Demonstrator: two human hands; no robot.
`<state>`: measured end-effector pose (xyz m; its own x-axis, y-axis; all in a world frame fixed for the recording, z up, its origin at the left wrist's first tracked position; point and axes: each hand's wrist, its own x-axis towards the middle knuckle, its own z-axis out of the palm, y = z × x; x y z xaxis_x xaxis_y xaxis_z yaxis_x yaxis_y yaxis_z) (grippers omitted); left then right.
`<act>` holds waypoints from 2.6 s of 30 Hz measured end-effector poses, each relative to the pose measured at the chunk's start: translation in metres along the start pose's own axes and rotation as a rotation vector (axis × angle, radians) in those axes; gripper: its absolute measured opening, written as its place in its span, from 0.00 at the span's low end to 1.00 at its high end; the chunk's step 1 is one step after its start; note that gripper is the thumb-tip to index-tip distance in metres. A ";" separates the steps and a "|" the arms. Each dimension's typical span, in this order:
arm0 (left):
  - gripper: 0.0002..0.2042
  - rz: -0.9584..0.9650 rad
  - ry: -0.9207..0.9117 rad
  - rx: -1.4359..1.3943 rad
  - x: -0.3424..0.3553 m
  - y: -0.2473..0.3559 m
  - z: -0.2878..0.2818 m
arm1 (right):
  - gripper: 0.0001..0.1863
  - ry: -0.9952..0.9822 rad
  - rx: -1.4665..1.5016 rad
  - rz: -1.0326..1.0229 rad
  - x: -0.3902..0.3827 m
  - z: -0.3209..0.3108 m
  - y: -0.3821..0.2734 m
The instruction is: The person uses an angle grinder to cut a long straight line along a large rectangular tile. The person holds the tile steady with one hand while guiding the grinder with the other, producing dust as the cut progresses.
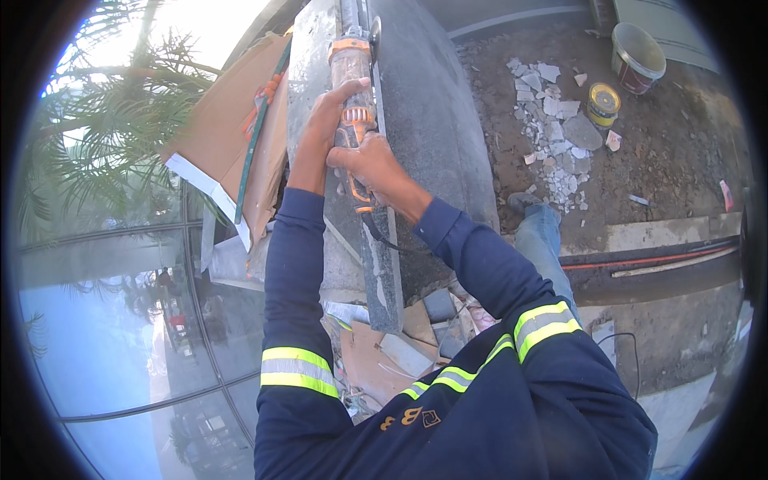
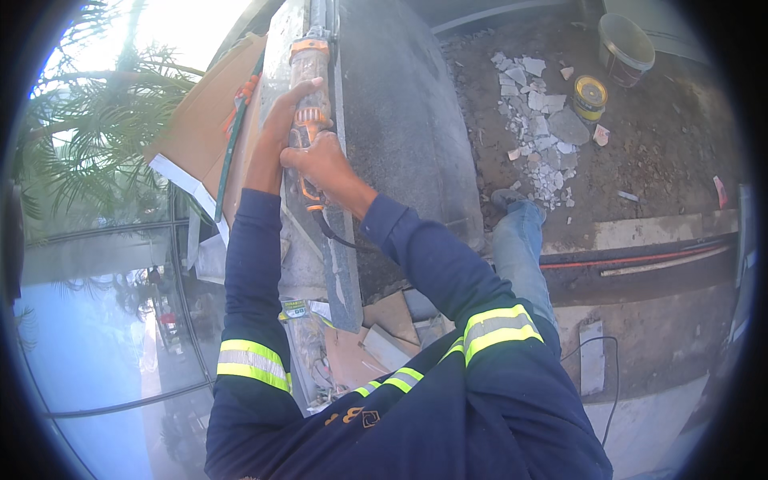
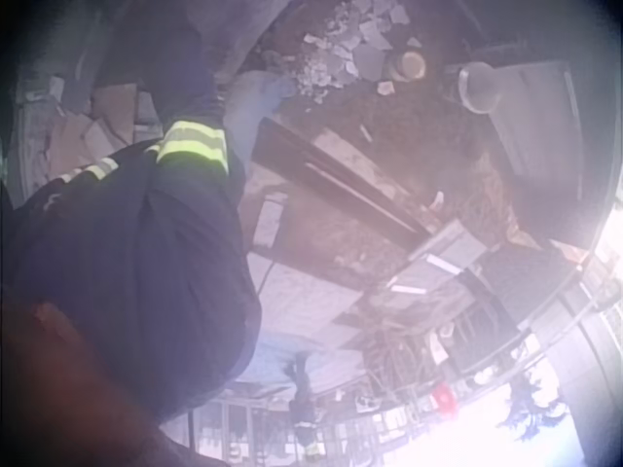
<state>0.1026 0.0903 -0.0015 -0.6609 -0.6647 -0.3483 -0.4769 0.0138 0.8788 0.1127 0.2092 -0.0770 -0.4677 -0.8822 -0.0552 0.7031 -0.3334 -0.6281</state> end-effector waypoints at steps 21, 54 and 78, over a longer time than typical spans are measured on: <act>0.21 0.052 -0.006 0.034 -0.039 -0.007 0.003 | 0.12 0.025 -0.059 -0.057 -0.034 0.011 0.013; 0.23 0.026 0.003 0.053 -0.039 -0.003 0.002 | 0.14 0.059 -0.080 -0.061 -0.031 0.014 0.017; 0.21 0.035 0.004 0.025 -0.009 -0.002 0.000 | 0.19 0.023 -0.075 -0.027 -0.007 0.006 0.001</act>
<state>0.1099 0.0966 -0.0002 -0.6753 -0.6665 -0.3159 -0.4677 0.0557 0.8821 0.1199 0.2127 -0.0727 -0.4983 -0.8653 -0.0548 0.6484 -0.3300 -0.6860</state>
